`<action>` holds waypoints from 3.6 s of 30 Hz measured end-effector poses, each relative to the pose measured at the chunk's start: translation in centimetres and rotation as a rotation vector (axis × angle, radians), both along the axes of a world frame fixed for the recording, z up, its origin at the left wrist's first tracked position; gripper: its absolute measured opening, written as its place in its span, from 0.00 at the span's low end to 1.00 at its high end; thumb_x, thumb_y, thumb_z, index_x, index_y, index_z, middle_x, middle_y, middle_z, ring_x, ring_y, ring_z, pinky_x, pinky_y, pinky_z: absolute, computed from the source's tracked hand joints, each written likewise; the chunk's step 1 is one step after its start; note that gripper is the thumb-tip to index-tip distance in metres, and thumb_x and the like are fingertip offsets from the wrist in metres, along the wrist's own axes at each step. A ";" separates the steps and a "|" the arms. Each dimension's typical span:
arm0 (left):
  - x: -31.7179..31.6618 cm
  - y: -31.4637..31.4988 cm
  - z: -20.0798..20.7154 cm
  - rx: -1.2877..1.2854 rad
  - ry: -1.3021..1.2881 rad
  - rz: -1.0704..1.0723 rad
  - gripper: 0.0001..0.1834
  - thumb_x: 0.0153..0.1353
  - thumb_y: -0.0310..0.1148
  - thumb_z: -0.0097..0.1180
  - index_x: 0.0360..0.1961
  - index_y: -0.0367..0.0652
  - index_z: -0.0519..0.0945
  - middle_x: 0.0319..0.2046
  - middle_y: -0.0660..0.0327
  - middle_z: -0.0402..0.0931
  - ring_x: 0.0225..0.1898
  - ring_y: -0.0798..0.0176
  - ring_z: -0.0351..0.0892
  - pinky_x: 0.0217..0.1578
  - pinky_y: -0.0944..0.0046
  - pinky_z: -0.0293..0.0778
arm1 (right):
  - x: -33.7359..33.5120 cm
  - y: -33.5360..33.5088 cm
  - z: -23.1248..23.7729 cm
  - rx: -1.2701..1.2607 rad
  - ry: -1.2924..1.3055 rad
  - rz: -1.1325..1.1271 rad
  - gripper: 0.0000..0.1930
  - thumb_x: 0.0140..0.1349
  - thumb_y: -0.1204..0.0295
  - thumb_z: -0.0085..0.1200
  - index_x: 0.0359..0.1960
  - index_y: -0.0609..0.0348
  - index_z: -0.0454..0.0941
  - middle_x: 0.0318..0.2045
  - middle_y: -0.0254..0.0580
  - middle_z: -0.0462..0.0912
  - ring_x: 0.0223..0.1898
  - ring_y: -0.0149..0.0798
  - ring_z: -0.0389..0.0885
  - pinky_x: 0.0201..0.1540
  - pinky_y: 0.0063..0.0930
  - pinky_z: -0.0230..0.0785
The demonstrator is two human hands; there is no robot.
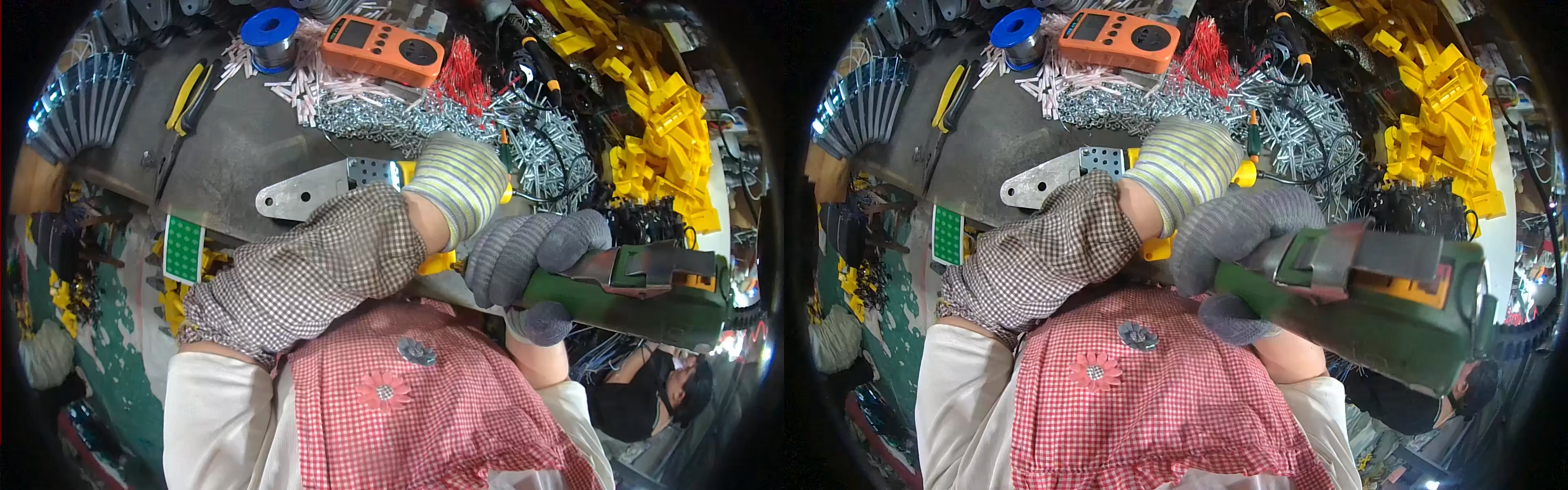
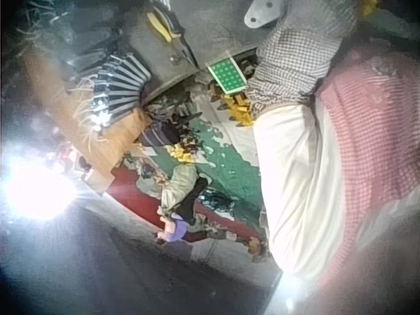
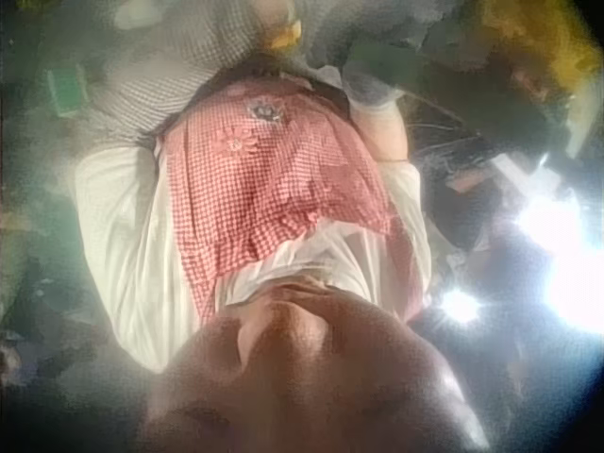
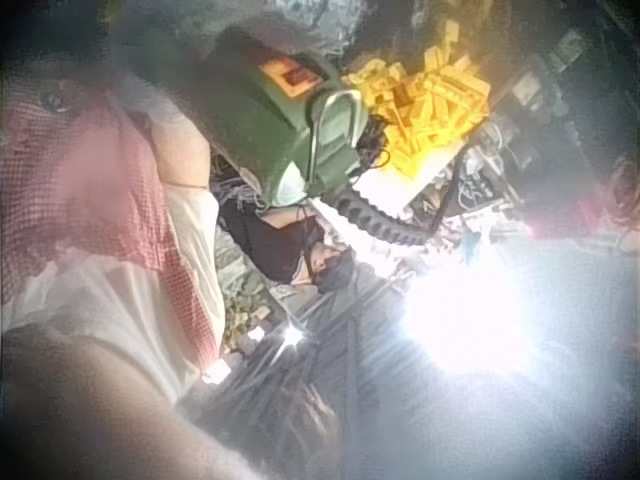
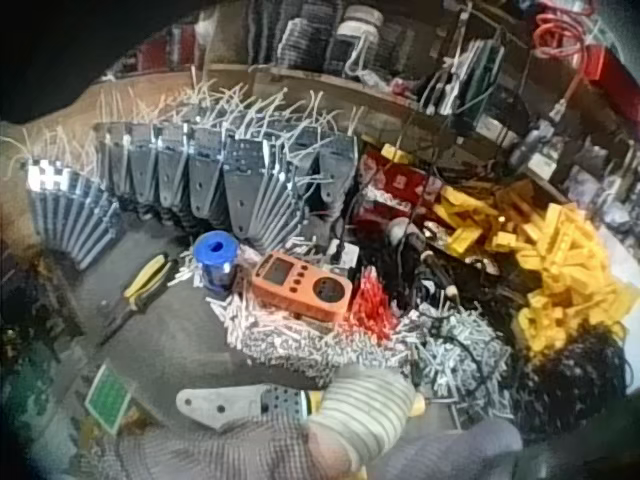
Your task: The person assembles small electronic components, a small PCB, and wires into a yellow plastic housing by screwing them together with an electric screwdriver, wiring them with pliers, and soldering them with a soldering iron.
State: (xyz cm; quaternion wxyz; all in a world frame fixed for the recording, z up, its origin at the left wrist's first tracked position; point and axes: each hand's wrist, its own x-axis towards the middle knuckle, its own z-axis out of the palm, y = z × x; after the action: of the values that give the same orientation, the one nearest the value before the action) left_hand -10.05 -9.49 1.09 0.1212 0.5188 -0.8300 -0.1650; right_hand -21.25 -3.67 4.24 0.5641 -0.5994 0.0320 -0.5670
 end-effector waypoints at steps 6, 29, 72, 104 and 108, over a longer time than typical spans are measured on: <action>-0.4 0.2 -0.6 -0.032 0.041 0.041 0.11 0.65 0.37 0.62 0.41 0.44 0.91 0.37 0.52 0.90 0.41 0.48 0.91 0.42 0.47 0.84 | -2.6 -1.8 0.1 -0.158 0.214 0.332 0.34 0.62 0.68 0.76 0.66 0.58 0.72 0.43 0.49 0.87 0.35 0.38 0.87 0.37 0.31 0.82; -0.1 0.6 0.0 0.068 0.138 -0.011 0.12 0.66 0.37 0.62 0.45 0.45 0.90 0.42 0.52 0.89 0.44 0.48 0.91 0.41 0.47 0.85 | 3.4 0.4 0.0 -0.077 -0.003 0.267 0.24 0.65 0.60 0.74 0.49 0.58 0.72 0.21 0.46 0.81 0.21 0.43 0.79 0.26 0.38 0.77; 11.4 7.2 -0.8 0.162 0.371 -0.068 0.36 0.43 0.49 0.75 0.54 0.44 0.82 0.45 0.54 0.79 0.50 0.45 0.81 0.52 0.45 0.76 | 3.6 -3.1 5.2 0.322 0.133 0.012 0.32 0.61 0.54 0.74 0.59 0.59 0.75 0.31 0.32 0.78 0.33 0.34 0.76 0.39 0.35 0.72; 12.0 7.6 -1.4 0.032 0.311 -0.088 0.46 0.36 0.45 0.77 0.61 0.45 0.79 0.55 0.52 0.80 0.59 0.42 0.79 0.63 0.43 0.71 | -9.2 -6.3 -4.1 0.899 -0.629 -0.204 0.24 0.65 0.46 0.64 0.47 0.52 0.76 0.24 0.24 0.67 0.30 0.29 0.68 0.46 0.34 0.67; 12.2 7.3 -1.6 0.127 0.389 -0.100 0.46 0.35 0.44 0.77 0.61 0.45 0.79 0.55 0.53 0.80 0.59 0.42 0.79 0.64 0.43 0.71 | -8.5 -6.6 -4.5 0.920 -0.690 -0.144 0.23 0.63 0.47 0.65 0.46 0.51 0.77 0.23 0.22 0.65 0.28 0.28 0.67 0.45 0.33 0.66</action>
State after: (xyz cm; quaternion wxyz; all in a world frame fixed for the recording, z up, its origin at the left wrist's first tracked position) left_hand 2.13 -2.14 -0.47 0.2378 0.4418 -0.8037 -0.3198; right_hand -29.77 -10.25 -0.22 0.7045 -0.0692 0.1300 -0.6943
